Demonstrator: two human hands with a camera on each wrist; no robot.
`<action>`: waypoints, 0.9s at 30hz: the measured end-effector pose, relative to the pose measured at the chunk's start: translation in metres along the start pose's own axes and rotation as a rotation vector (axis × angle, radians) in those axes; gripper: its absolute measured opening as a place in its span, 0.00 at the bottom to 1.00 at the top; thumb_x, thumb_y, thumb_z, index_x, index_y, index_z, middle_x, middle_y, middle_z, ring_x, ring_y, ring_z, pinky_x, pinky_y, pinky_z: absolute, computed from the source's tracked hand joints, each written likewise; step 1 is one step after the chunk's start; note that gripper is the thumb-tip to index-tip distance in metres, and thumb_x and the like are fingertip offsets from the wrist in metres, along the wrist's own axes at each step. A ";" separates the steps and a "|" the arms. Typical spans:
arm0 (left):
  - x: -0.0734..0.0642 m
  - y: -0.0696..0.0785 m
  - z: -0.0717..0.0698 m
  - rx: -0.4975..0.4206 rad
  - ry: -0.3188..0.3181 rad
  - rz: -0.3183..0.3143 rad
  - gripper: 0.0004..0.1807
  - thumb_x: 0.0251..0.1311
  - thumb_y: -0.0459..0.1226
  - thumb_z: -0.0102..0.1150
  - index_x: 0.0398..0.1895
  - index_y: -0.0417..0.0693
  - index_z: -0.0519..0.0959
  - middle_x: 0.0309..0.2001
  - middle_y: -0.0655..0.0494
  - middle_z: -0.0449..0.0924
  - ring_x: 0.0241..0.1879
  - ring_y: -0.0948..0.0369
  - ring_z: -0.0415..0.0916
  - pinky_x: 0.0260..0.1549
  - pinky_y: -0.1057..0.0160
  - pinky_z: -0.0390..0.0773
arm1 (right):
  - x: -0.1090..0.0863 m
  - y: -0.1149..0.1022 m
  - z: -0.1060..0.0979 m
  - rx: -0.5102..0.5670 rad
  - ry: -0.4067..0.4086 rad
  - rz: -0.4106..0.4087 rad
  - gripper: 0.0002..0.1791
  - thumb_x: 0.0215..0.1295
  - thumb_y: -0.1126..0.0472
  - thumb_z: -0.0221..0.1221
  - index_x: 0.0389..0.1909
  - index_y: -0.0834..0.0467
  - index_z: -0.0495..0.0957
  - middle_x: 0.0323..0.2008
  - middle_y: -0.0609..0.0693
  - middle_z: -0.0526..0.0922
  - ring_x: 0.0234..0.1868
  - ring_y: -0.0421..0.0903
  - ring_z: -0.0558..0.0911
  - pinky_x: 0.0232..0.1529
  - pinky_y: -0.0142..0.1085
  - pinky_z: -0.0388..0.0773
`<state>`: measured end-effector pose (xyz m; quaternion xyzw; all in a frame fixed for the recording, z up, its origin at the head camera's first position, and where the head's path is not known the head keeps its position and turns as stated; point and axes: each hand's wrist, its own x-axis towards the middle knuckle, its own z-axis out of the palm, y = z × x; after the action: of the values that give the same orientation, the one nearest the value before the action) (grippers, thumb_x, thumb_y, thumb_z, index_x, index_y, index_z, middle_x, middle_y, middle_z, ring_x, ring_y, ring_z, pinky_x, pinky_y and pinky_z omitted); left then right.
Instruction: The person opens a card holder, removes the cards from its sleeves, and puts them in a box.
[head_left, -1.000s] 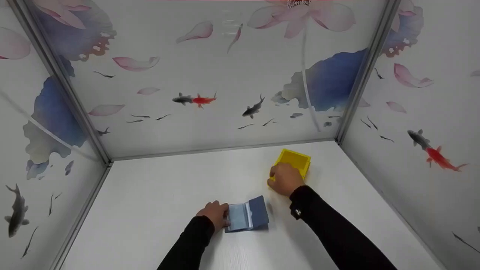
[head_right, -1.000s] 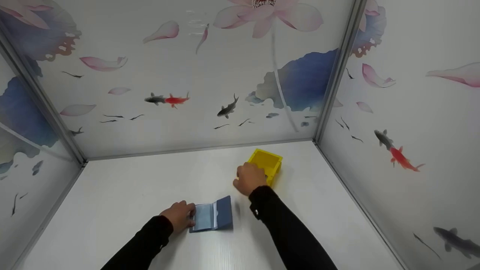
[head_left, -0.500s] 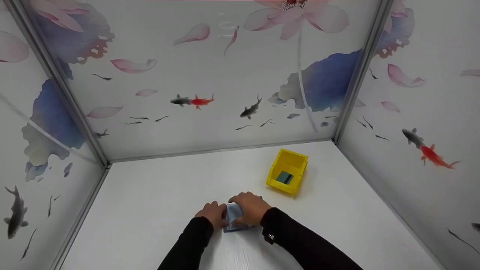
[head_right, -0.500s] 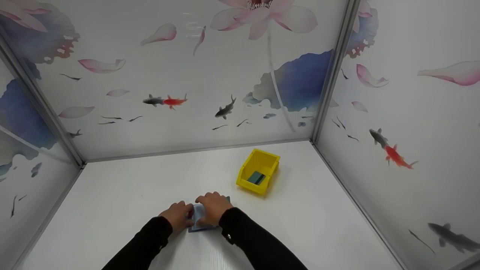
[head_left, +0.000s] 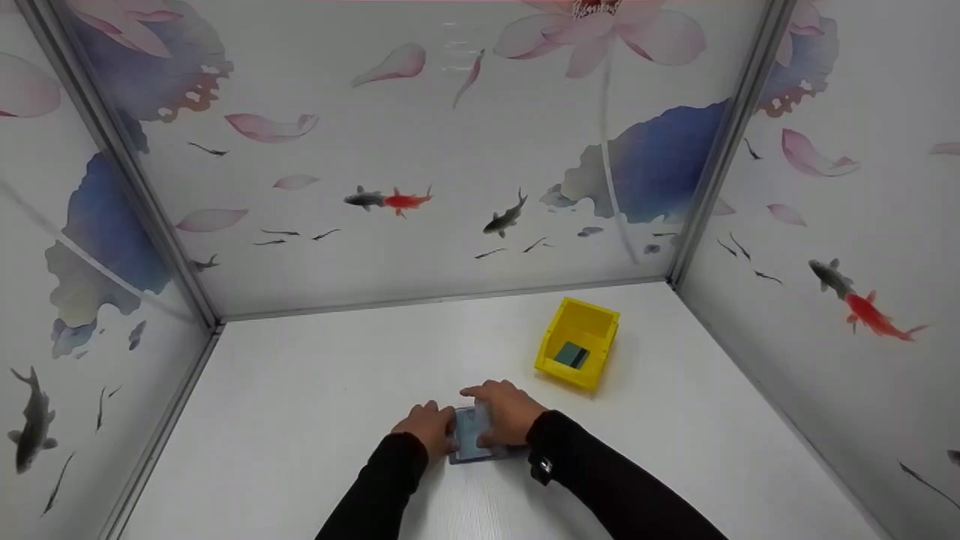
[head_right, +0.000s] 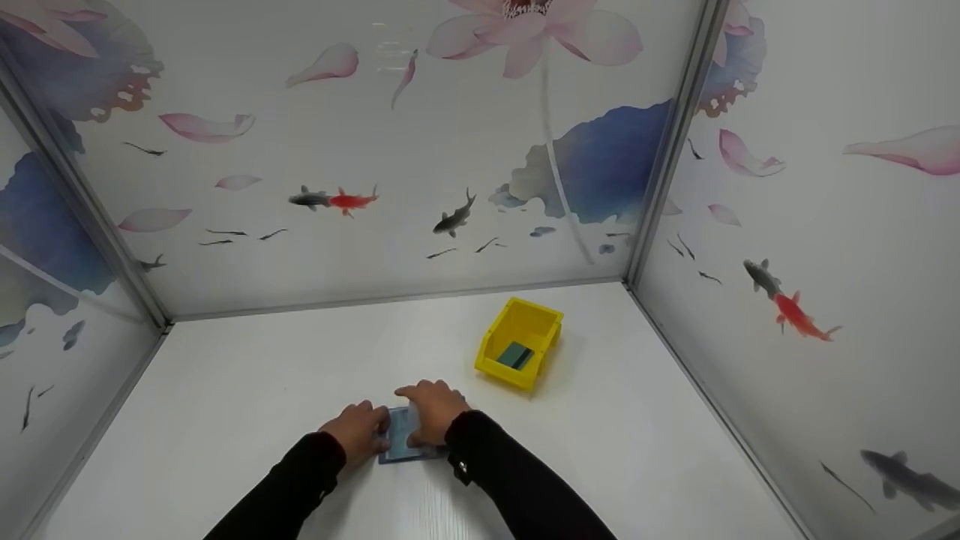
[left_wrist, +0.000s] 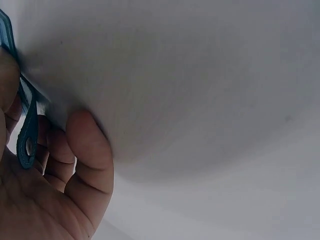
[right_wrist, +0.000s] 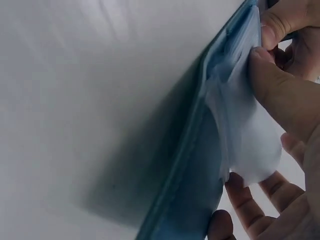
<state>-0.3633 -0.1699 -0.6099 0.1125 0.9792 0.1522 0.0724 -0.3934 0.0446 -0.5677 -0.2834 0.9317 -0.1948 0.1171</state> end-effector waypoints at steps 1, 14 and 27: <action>0.000 0.001 0.000 0.007 -0.001 -0.001 0.15 0.71 0.46 0.79 0.45 0.52 0.80 0.39 0.56 0.74 0.40 0.57 0.70 0.41 0.54 0.77 | -0.001 0.002 -0.001 -0.004 0.003 -0.006 0.45 0.65 0.51 0.84 0.82 0.43 0.76 0.70 0.48 0.84 0.67 0.49 0.80 0.76 0.56 0.78; -0.008 0.008 -0.009 -0.021 -0.013 -0.013 0.16 0.72 0.44 0.78 0.42 0.51 0.77 0.38 0.54 0.72 0.41 0.55 0.68 0.41 0.53 0.74 | -0.010 0.027 -0.015 0.081 0.078 -0.004 0.19 0.74 0.39 0.75 0.53 0.47 0.93 0.52 0.43 0.90 0.54 0.44 0.82 0.64 0.50 0.82; -0.003 0.003 -0.002 0.002 0.003 -0.004 0.16 0.71 0.46 0.78 0.42 0.52 0.77 0.38 0.54 0.72 0.40 0.55 0.69 0.41 0.52 0.77 | -0.012 0.030 -0.003 -0.087 0.102 -0.118 0.33 0.53 0.45 0.90 0.61 0.41 0.91 0.56 0.35 0.93 0.62 0.43 0.81 0.61 0.50 0.71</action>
<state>-0.3605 -0.1685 -0.6067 0.1103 0.9798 0.1512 0.0710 -0.3990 0.0751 -0.5768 -0.3325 0.9256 -0.1750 0.0454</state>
